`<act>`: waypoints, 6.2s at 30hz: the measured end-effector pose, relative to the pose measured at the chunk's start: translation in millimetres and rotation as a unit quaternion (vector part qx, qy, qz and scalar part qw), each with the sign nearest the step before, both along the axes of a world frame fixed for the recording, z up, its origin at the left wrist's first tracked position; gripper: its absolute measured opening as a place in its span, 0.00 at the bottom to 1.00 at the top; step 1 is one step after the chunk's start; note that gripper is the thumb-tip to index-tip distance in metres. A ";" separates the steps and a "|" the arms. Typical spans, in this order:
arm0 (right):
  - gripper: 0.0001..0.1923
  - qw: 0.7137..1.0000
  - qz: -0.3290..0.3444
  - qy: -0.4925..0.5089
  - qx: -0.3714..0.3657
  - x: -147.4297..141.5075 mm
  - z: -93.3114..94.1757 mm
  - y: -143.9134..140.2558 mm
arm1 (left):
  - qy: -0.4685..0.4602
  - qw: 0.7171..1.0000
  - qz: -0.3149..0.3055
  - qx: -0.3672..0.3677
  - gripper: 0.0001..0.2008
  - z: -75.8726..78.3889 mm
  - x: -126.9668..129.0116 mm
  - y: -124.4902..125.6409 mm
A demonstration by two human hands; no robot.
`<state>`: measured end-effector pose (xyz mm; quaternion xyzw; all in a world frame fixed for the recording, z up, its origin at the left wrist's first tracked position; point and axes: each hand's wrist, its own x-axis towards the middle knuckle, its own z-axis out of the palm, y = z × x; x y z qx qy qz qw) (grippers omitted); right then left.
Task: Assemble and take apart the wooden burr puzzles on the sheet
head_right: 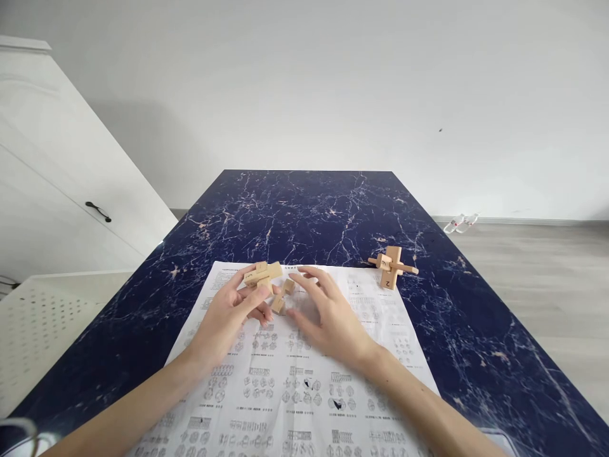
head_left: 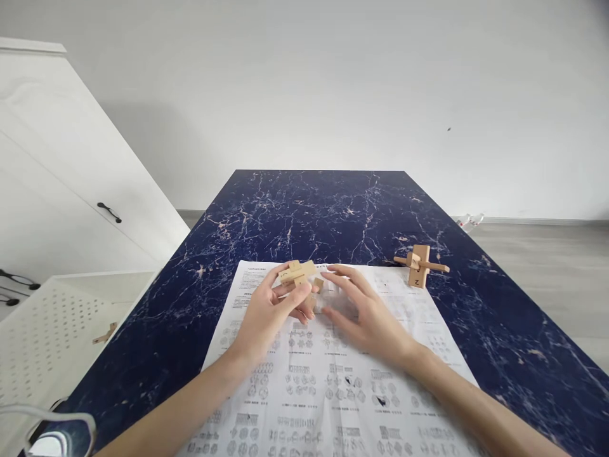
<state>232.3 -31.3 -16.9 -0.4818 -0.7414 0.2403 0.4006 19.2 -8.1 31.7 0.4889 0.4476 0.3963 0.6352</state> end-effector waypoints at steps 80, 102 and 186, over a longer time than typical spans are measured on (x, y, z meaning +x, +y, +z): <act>0.29 0.946 -0.026 0.193 -0.261 -13.7 11.6 -9.6 | 0.312 0.848 -0.017 0.429 0.32 -30.1 -10.4 -8.2; 0.24 0.987 -0.073 0.052 -0.135 -16.2 14.6 -19.7 | 0.304 0.857 -0.087 0.407 0.33 -28.5 -7.3 -8.4; 0.16 0.945 0.082 0.177 -0.261 -17.9 13.6 -3.3 | 0.212 0.958 -0.144 0.129 0.18 -3.4 -3.7 5.0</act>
